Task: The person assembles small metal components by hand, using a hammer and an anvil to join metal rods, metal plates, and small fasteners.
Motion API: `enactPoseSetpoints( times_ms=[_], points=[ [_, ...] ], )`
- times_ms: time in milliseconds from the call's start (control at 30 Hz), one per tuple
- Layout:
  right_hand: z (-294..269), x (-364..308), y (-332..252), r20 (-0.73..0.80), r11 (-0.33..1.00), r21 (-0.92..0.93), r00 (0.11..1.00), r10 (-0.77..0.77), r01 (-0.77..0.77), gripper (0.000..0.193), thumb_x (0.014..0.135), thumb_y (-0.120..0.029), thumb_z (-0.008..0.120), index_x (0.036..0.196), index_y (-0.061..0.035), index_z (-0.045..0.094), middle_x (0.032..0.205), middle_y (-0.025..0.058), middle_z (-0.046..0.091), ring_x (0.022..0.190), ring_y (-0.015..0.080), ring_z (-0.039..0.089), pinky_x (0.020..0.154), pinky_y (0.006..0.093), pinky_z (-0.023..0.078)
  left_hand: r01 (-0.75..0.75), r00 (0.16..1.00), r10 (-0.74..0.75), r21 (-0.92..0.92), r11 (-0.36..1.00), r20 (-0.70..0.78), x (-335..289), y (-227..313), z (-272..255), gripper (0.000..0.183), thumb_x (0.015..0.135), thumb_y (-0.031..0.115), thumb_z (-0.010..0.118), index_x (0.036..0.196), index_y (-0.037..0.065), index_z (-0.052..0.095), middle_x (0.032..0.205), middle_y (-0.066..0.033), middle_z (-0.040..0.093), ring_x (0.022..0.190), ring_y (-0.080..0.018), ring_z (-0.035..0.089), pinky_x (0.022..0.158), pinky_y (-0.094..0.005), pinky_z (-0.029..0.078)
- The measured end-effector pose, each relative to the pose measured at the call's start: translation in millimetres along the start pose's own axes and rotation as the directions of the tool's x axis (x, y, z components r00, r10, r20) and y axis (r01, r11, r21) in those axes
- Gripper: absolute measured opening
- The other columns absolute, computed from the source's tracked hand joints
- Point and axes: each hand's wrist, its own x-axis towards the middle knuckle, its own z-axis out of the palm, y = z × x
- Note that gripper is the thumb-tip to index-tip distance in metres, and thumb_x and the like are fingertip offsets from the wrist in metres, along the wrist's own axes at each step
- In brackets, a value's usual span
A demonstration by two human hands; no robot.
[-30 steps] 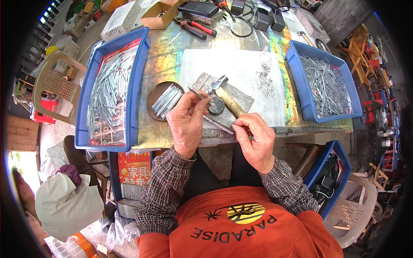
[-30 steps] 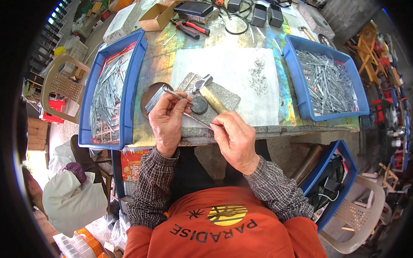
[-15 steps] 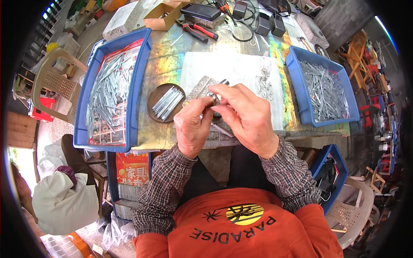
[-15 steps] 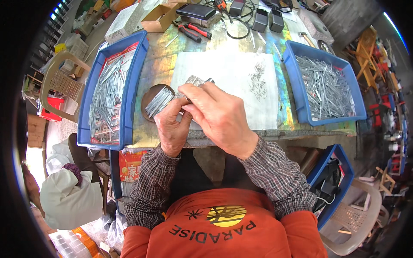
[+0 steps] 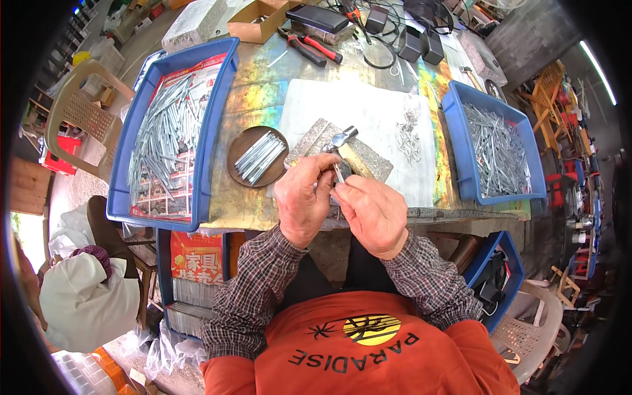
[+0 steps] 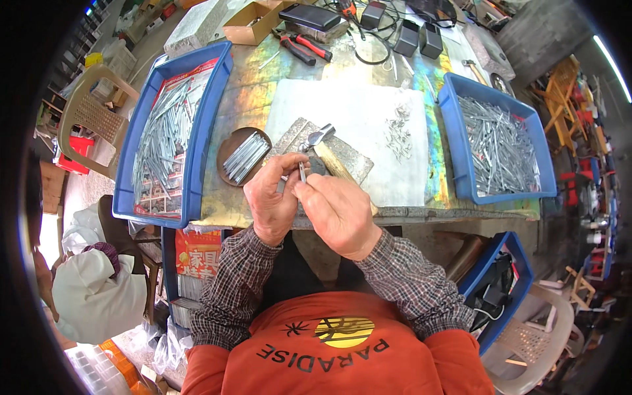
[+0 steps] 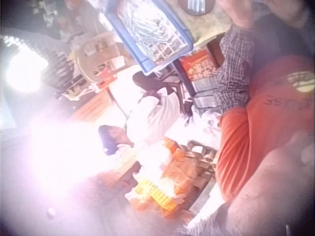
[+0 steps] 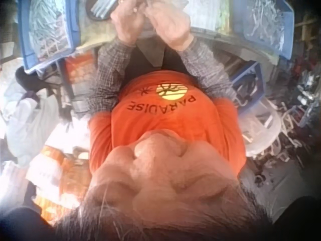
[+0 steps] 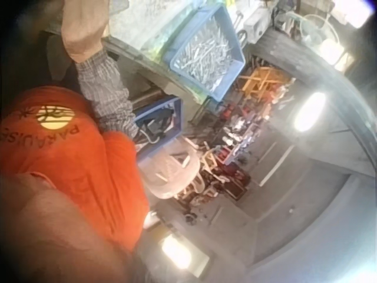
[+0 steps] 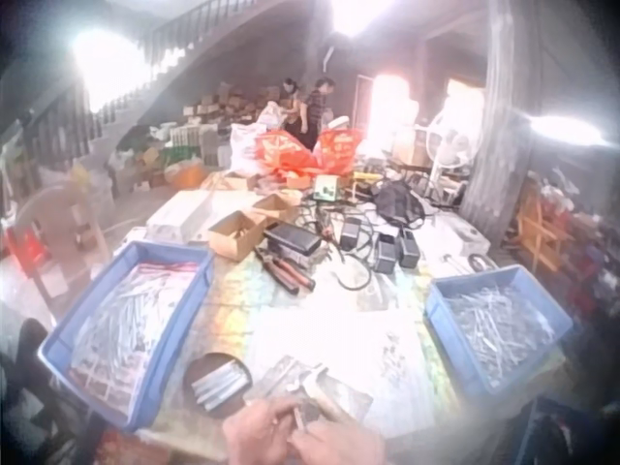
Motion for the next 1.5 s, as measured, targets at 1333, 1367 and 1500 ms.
enactPoseSetpoints(
  times_ms=[1333,1367,1500],
  points=[
    [-89.3,0.1,-25.8,0.148,0.910,-0.030,0.899,0.413,-0.413,0.023,0.085,-0.009,0.066,0.101,0.0050,0.059,0.073,0.0120,0.059,0.058,0.0218,0.058,0.054,0.0289,0.046,-0.014,0.996,0.017,0.031,0.999,-0.090,-4.0,1.0,5.0,0.011,0.078,-0.004,0.067,0.089,-0.002,0.064,0.077,-0.0109,0.064,0.067,-0.0178,0.061,0.062,-0.0266,0.047],
    [-90.9,2.8,-28.4,0.151,0.910,-0.028,0.899,0.412,-0.413,0.023,0.085,-0.009,0.066,0.101,0.0050,0.059,0.073,0.0120,0.059,0.058,0.0218,0.058,0.054,0.0289,0.046,0.007,0.997,-0.005,0.032,0.999,-0.080,-4.8,1.4,3.9,0.011,0.078,-0.004,0.067,0.089,-0.002,0.064,0.077,-0.0114,0.064,0.067,-0.0180,0.061,0.062,-0.0268,0.047],
    [-89.6,-5.3,-27.0,0.018,0.957,-0.120,0.964,0.266,-0.262,0.028,0.083,-0.009,0.067,0.105,0.0057,0.057,0.075,0.0146,0.061,0.059,0.0269,0.060,0.054,0.0310,0.048,-0.019,0.995,0.022,0.029,0.999,-0.099,-4.0,0.5,5.4,0.011,0.078,-0.003,0.067,0.089,-0.002,0.064,0.075,-0.0115,0.063,0.066,-0.0190,0.062,0.062,-0.0273,0.047]
  ],
)
